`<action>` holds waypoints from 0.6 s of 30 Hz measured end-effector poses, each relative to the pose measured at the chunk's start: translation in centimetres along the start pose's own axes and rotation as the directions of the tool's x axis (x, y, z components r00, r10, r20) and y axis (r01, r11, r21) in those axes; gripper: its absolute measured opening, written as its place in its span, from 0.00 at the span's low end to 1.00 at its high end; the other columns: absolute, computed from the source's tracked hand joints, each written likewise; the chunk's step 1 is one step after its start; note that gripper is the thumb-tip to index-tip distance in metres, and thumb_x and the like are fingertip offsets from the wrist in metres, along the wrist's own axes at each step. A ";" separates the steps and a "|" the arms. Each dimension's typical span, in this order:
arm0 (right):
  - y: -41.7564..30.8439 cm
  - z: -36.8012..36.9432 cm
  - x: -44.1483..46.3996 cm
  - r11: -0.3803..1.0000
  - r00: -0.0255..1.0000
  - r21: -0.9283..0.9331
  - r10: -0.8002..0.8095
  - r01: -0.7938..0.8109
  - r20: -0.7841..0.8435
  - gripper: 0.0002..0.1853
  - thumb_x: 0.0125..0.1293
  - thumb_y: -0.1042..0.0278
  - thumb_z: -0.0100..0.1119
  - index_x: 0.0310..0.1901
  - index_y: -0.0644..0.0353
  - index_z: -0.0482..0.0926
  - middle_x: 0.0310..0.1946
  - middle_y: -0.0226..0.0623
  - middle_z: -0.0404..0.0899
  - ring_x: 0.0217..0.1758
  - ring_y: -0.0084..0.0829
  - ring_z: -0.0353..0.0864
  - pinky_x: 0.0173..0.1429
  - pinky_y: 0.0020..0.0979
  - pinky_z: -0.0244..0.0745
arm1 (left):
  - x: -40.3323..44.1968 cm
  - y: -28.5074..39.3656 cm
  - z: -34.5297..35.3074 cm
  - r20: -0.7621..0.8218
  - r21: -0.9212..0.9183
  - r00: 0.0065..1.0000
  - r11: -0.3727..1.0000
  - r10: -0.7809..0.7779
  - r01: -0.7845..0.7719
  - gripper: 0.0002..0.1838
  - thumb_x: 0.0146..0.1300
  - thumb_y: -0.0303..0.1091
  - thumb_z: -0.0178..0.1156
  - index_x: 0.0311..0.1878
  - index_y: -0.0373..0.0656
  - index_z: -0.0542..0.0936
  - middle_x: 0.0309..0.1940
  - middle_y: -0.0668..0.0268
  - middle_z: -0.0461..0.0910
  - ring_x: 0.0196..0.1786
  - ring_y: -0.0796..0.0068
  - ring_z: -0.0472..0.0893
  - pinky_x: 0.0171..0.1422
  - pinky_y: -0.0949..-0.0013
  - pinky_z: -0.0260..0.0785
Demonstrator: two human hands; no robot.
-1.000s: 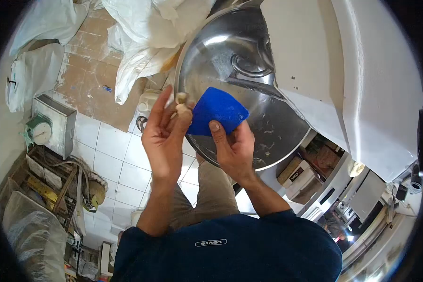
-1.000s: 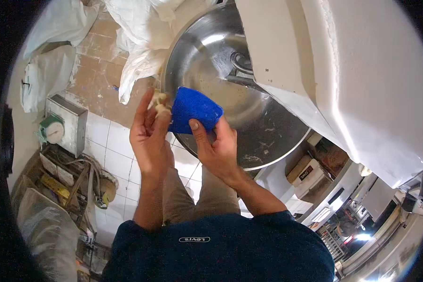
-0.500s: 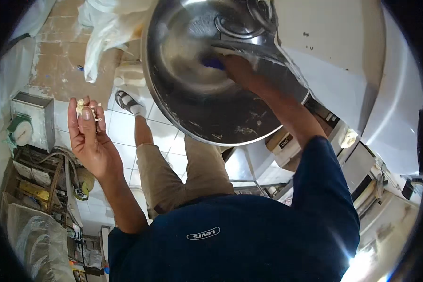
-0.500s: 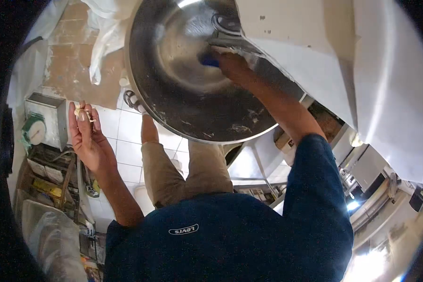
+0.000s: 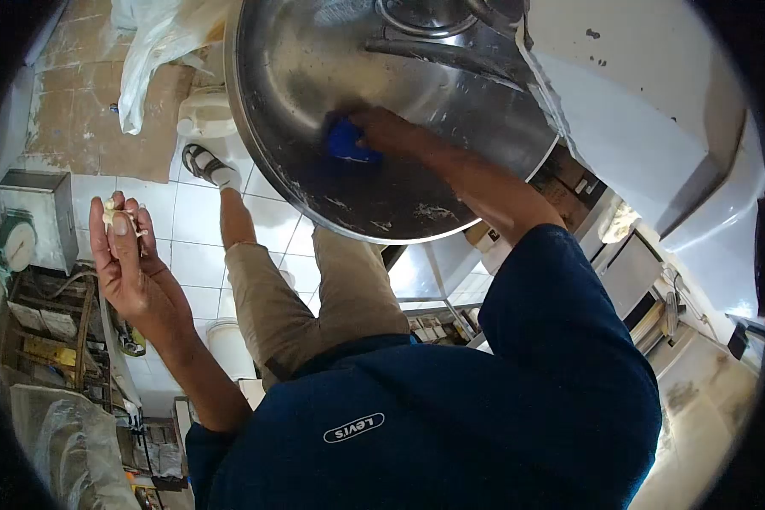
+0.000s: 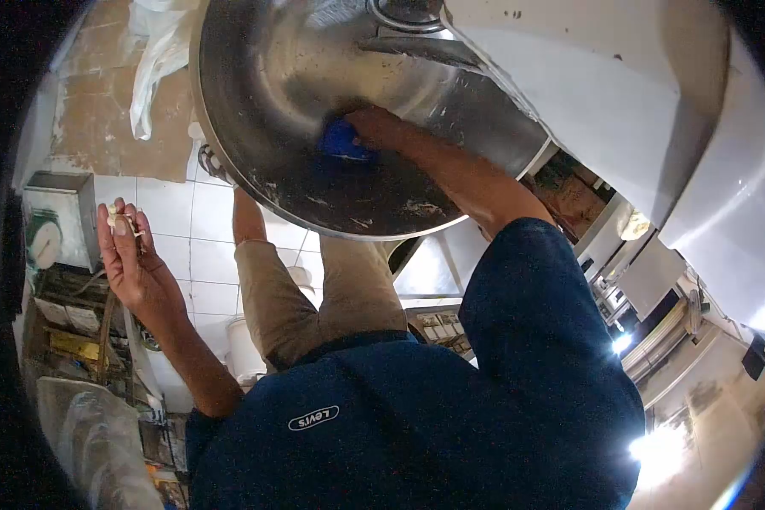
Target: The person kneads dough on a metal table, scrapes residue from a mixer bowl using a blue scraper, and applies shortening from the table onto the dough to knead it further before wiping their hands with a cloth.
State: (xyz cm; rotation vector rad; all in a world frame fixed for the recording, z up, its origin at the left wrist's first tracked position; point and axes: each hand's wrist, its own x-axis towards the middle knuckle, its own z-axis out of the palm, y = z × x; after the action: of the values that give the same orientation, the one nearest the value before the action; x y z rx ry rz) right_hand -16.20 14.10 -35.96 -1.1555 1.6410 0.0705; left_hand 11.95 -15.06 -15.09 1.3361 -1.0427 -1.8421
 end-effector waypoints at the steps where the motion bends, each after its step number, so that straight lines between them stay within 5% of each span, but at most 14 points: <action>1: -0.2 -0.3 -0.1 0.999 0.999 0.026 -0.022 0.021 0.047 0.30 0.60 0.62 0.71 0.63 0.60 0.76 0.54 0.52 0.83 0.59 0.52 0.81 0.64 0.48 0.76 | 0.0 0.0 0.0 0.001 0.004 1.000 1.000 -0.006 0.006 0.24 0.75 0.25 0.57 0.70 0.30 0.68 0.58 0.51 0.80 0.59 0.67 0.81 0.69 0.66 0.75; 4: -2.3 -2.6 -1.8 0.998 0.987 0.043 0.045 -0.052 0.152 0.29 0.63 0.58 0.69 0.64 0.59 0.76 0.60 0.49 0.80 0.65 0.50 0.78 0.70 0.52 0.70 | -0.1 -0.3 0.4 -0.010 -0.005 0.999 0.999 -0.041 0.041 0.24 0.74 0.25 0.57 0.70 0.30 0.68 0.58 0.51 0.79 0.60 0.67 0.81 0.69 0.65 0.75; 7: -5.3 -4.5 -4.2 0.950 0.977 0.267 0.116 -0.162 0.181 0.30 0.65 0.62 0.68 0.68 0.57 0.73 0.55 0.48 0.83 0.62 0.46 0.81 0.65 0.46 0.75 | -0.7 -0.7 0.8 0.007 -0.020 0.997 0.997 -0.074 0.074 0.24 0.74 0.25 0.57 0.70 0.30 0.68 0.58 0.51 0.79 0.60 0.67 0.81 0.69 0.65 0.75; 10: -7.2 -5.9 -6.1 0.940 0.979 0.305 0.104 -0.154 0.175 0.31 0.65 0.57 0.68 0.67 0.62 0.74 0.64 0.50 0.77 0.66 0.51 0.76 0.72 0.50 0.70 | -1.1 -1.3 1.4 0.019 -0.047 0.996 0.995 -0.090 0.091 0.24 0.74 0.24 0.57 0.70 0.30 0.67 0.58 0.51 0.79 0.60 0.67 0.81 0.68 0.66 0.76; 18: -13.1 -10.1 -13.3 0.909 0.970 0.347 0.185 -0.229 0.157 0.29 0.68 0.60 0.66 0.68 0.59 0.73 0.60 0.50 0.80 0.64 0.47 0.79 0.69 0.45 0.71 | -1.8 -1.3 2.4 0.029 -0.066 0.996 0.994 -0.090 0.091 0.23 0.77 0.26 0.53 0.72 0.30 0.66 0.62 0.49 0.77 0.62 0.66 0.80 0.71 0.66 0.75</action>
State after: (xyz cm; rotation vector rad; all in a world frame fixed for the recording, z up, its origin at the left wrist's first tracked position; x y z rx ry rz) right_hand -14.82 10.00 -15.18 -0.6798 1.5824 -0.0270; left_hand 10.15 -12.30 -15.00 1.3426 -0.9381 -1.9487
